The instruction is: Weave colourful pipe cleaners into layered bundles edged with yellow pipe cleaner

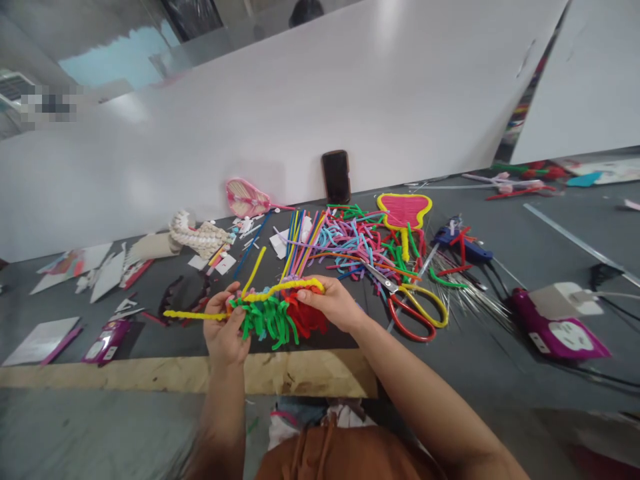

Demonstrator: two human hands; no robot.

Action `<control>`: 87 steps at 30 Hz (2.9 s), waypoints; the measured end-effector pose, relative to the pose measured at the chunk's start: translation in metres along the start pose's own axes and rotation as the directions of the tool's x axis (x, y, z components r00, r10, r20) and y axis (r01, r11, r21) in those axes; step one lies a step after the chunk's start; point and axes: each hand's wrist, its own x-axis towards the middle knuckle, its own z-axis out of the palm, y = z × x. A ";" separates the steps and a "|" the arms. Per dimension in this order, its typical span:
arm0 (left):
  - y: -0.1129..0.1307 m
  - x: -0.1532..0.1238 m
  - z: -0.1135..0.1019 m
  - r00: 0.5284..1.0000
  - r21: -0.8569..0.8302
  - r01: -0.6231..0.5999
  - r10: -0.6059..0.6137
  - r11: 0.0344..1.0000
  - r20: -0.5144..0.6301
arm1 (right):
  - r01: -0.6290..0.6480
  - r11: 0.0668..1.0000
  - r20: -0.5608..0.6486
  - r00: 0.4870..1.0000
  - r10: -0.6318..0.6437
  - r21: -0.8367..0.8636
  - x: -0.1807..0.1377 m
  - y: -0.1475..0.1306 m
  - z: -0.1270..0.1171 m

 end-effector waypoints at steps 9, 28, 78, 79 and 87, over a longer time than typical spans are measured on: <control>0.009 -0.013 0.011 0.998 0.075 0.032 -0.035 0.997 0.044 | 0.012 0.967 -0.165 0.985 -0.056 -0.255 0.003 0.002 -0.002; 0.039 -0.037 -0.004 0.650 0.450 -0.753 0.442 0.479 0.618 | -0.345 0.885 0.124 0.938 0.322 0.312 0.000 -0.006 -0.006; 0.047 -0.030 0.024 0.675 0.141 0.637 -0.637 0.758 0.373 | 0.087 0.646 0.228 0.964 0.137 -0.759 -0.050 -0.058 0.010; 0.042 -0.032 0.026 0.649 0.138 0.660 -0.653 0.738 0.390 | 0.075 0.635 0.249 0.950 0.189 -0.768 -0.051 -0.054 0.010; 0.011 -0.044 0.030 0.535 0.129 0.759 -0.725 0.638 0.433 | -0.270 0.842 0.071 0.938 0.340 -0.468 -0.058 -0.015 -0.004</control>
